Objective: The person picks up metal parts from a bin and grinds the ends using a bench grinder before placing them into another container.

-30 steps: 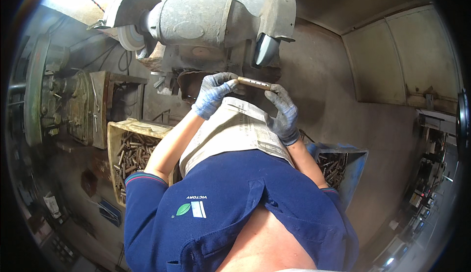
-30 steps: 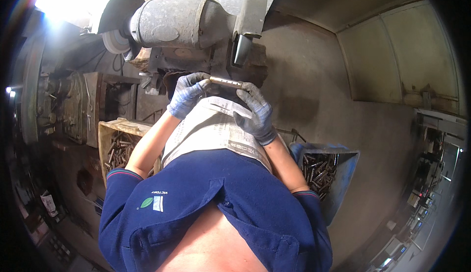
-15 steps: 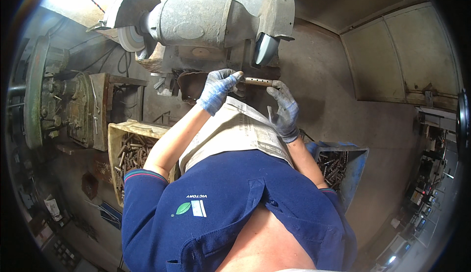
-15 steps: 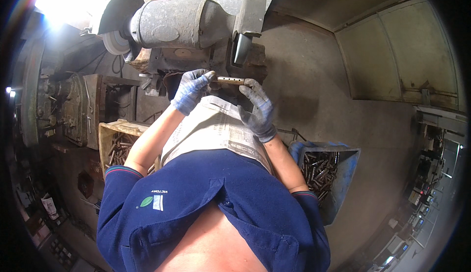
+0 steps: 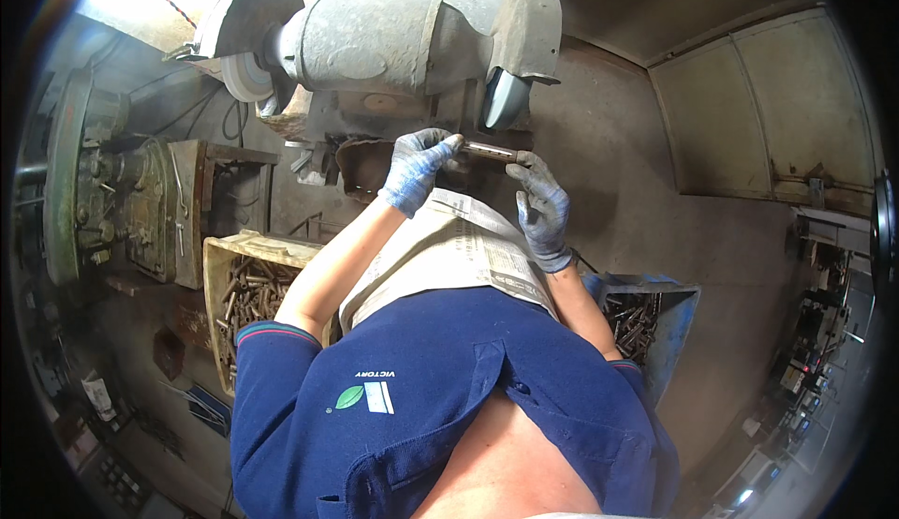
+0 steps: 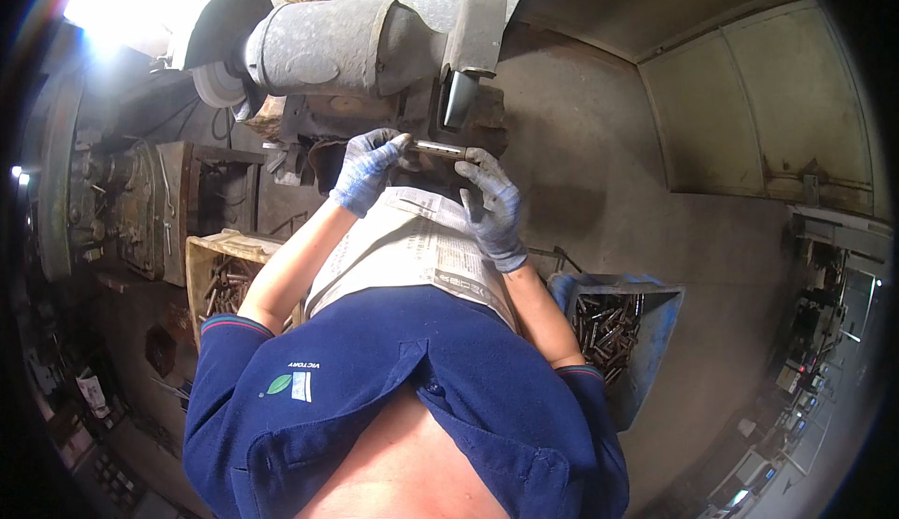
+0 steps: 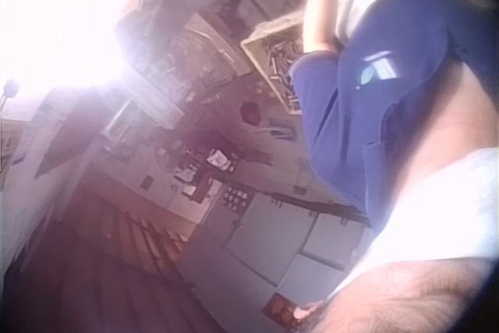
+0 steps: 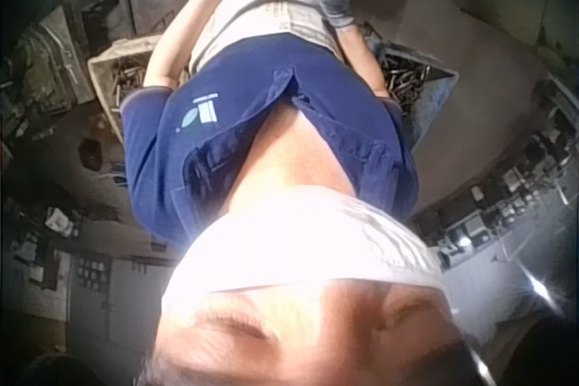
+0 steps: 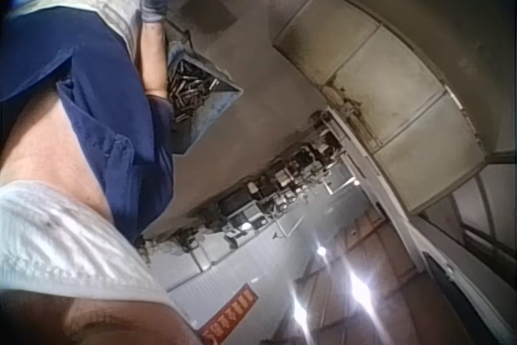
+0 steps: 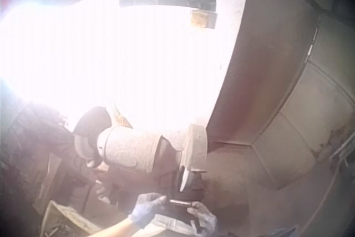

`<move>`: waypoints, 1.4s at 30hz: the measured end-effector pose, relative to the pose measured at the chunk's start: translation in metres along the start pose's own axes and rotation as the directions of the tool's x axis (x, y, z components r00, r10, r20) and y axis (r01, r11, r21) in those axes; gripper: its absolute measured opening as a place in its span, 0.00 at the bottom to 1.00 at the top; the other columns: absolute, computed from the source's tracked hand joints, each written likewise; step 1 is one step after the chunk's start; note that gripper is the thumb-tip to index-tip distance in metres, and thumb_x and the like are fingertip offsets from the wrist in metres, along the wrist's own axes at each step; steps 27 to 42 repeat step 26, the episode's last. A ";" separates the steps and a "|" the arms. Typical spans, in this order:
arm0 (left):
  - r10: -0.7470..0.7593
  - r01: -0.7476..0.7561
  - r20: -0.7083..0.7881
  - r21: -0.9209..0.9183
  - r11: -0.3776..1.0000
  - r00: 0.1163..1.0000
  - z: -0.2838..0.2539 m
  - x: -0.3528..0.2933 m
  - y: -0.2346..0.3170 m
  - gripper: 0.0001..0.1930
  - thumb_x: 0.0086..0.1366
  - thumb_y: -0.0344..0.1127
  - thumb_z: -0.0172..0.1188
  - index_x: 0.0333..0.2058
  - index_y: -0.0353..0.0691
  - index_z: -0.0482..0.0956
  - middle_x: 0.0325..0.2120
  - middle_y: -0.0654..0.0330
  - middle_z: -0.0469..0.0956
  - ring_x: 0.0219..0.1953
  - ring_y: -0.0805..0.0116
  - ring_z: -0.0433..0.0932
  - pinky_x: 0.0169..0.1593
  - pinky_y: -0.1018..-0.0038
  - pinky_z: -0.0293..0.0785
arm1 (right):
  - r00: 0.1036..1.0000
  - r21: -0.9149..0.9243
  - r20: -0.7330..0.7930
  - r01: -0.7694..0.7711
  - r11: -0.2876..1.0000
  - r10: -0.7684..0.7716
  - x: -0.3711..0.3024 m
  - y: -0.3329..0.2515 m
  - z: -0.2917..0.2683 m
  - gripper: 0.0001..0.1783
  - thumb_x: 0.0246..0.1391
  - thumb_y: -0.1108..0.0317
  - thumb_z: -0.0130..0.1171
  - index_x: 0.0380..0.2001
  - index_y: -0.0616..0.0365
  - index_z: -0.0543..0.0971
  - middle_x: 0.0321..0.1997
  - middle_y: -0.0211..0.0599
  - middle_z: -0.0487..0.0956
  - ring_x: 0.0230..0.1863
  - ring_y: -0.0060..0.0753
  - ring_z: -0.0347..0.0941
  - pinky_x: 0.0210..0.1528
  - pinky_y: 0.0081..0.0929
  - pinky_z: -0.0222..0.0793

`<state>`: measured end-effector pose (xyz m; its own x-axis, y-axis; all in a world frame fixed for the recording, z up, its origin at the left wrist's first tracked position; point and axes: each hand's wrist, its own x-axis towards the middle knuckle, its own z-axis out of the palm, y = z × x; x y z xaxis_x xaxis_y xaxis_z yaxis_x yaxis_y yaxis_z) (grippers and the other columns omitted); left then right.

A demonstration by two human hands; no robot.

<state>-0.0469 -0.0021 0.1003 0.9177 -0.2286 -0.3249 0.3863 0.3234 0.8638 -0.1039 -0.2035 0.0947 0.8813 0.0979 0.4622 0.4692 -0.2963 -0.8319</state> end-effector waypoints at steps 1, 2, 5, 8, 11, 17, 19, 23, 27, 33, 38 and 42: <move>0.047 -0.048 0.014 0.038 0.998 0.999 -0.001 0.000 -0.002 0.08 0.59 0.34 0.60 0.30 0.34 0.77 0.22 0.61 0.78 0.25 0.78 0.75 0.29 0.83 0.72 | 0.997 0.119 -0.010 -0.076 0.990 0.078 -0.002 0.000 0.000 0.15 0.55 0.69 0.52 0.43 0.67 0.76 0.53 0.46 0.70 0.52 0.39 0.70 0.53 0.28 0.67; 0.093 -0.095 0.030 0.075 0.993 0.995 -0.003 -0.001 -0.004 0.08 0.59 0.33 0.60 0.31 0.33 0.77 0.23 0.62 0.78 0.26 0.79 0.75 0.31 0.83 0.71 | 0.988 0.237 -0.010 -0.149 0.960 0.155 -0.005 0.001 0.001 0.15 0.56 0.69 0.51 0.43 0.68 0.76 0.53 0.46 0.69 0.51 0.39 0.71 0.53 0.29 0.67; 0.124 -0.133 0.074 0.134 0.982 0.990 -0.003 -0.003 -0.005 0.08 0.58 0.31 0.60 0.35 0.33 0.78 0.25 0.65 0.78 0.29 0.82 0.72 0.34 0.84 0.69 | 0.959 0.505 -0.031 -0.229 0.832 0.282 -0.007 0.000 0.003 0.14 0.56 0.71 0.50 0.42 0.68 0.76 0.54 0.46 0.69 0.49 0.39 0.72 0.53 0.32 0.67; 0.117 -0.139 0.134 0.170 0.975 0.984 -0.003 -0.003 -0.002 0.09 0.57 0.30 0.61 0.37 0.33 0.78 0.28 0.64 0.78 0.28 0.81 0.73 0.34 0.84 0.70 | 0.944 0.503 -0.068 -0.246 0.829 0.322 -0.010 0.004 0.001 0.14 0.51 0.74 0.55 0.42 0.64 0.77 0.52 0.44 0.71 0.51 0.37 0.71 0.54 0.29 0.65; 0.058 -0.075 0.105 0.162 0.984 0.993 -0.001 -0.002 -0.003 0.08 0.58 0.30 0.61 0.35 0.33 0.78 0.27 0.64 0.78 0.28 0.81 0.73 0.34 0.83 0.71 | 0.979 0.107 -0.091 -0.170 0.980 0.180 -0.010 0.009 -0.003 0.14 0.50 0.73 0.56 0.42 0.63 0.78 0.51 0.44 0.72 0.52 0.37 0.70 0.54 0.29 0.65; 0.101 -0.111 0.057 0.209 0.972 0.993 -0.005 0.008 -0.019 0.07 0.59 0.28 0.60 0.34 0.32 0.78 0.27 0.63 0.79 0.29 0.80 0.74 0.35 0.82 0.72 | 0.984 -0.052 -0.036 -0.175 0.983 0.174 -0.011 0.009 -0.004 0.13 0.53 0.75 0.53 0.42 0.65 0.77 0.52 0.44 0.71 0.52 0.37 0.69 0.55 0.30 0.65; 0.147 -0.151 0.036 0.260 0.954 0.989 -0.004 0.011 -0.022 0.07 0.58 0.28 0.60 0.34 0.31 0.78 0.27 0.63 0.79 0.28 0.80 0.74 0.34 0.82 0.73 | 0.936 0.371 -0.062 -0.300 0.879 0.346 -0.012 0.016 0.003 0.12 0.56 0.75 0.50 0.43 0.68 0.76 0.53 0.46 0.69 0.52 0.41 0.69 0.57 0.37 0.65; 0.077 -0.074 -0.013 0.135 0.988 0.997 -0.002 0.025 -0.031 0.06 0.57 0.26 0.60 0.34 0.32 0.78 0.26 0.63 0.78 0.26 0.79 0.74 0.31 0.82 0.73 | 0.955 0.301 -0.044 -0.268 0.915 0.294 -0.013 0.042 0.003 0.14 0.57 0.73 0.51 0.44 0.69 0.75 0.55 0.46 0.67 0.54 0.42 0.67 0.57 0.40 0.65; -0.010 0.011 -0.036 0.035 0.999 0.999 -0.003 0.038 -0.051 0.07 0.59 0.27 0.58 0.35 0.32 0.78 0.26 0.62 0.78 0.27 0.78 0.74 0.32 0.81 0.73 | 0.964 0.315 -0.004 -0.250 0.916 0.265 -0.013 0.058 -0.004 0.23 0.54 0.59 0.58 0.46 0.68 0.74 0.55 0.45 0.67 0.57 0.43 0.65 0.57 0.44 0.64; -0.010 0.011 -0.036 0.035 0.999 0.999 -0.003 0.038 -0.051 0.07 0.59 0.27 0.58 0.35 0.32 0.78 0.26 0.62 0.78 0.27 0.78 0.74 0.32 0.81 0.73 | 0.964 0.315 -0.004 -0.250 0.916 0.265 -0.013 0.058 -0.004 0.23 0.54 0.59 0.58 0.46 0.68 0.74 0.55 0.45 0.67 0.57 0.43 0.65 0.57 0.44 0.64; -0.010 0.011 -0.036 0.035 0.999 0.999 -0.003 0.038 -0.051 0.07 0.59 0.27 0.58 0.35 0.32 0.78 0.26 0.62 0.78 0.27 0.78 0.74 0.32 0.81 0.73 | 0.964 0.315 -0.004 -0.250 0.916 0.265 -0.013 0.058 -0.004 0.23 0.54 0.59 0.58 0.46 0.68 0.74 0.55 0.45 0.67 0.57 0.43 0.65 0.57 0.44 0.64; -0.010 0.011 -0.036 0.035 0.999 0.999 -0.003 0.038 -0.051 0.07 0.59 0.27 0.58 0.35 0.32 0.78 0.26 0.62 0.78 0.27 0.78 0.74 0.32 0.81 0.73 | 0.964 0.315 -0.004 -0.250 0.916 0.265 -0.013 0.058 -0.004 0.23 0.54 0.59 0.58 0.46 0.68 0.74 0.55 0.45 0.67 0.57 0.43 0.65 0.57 0.44 0.64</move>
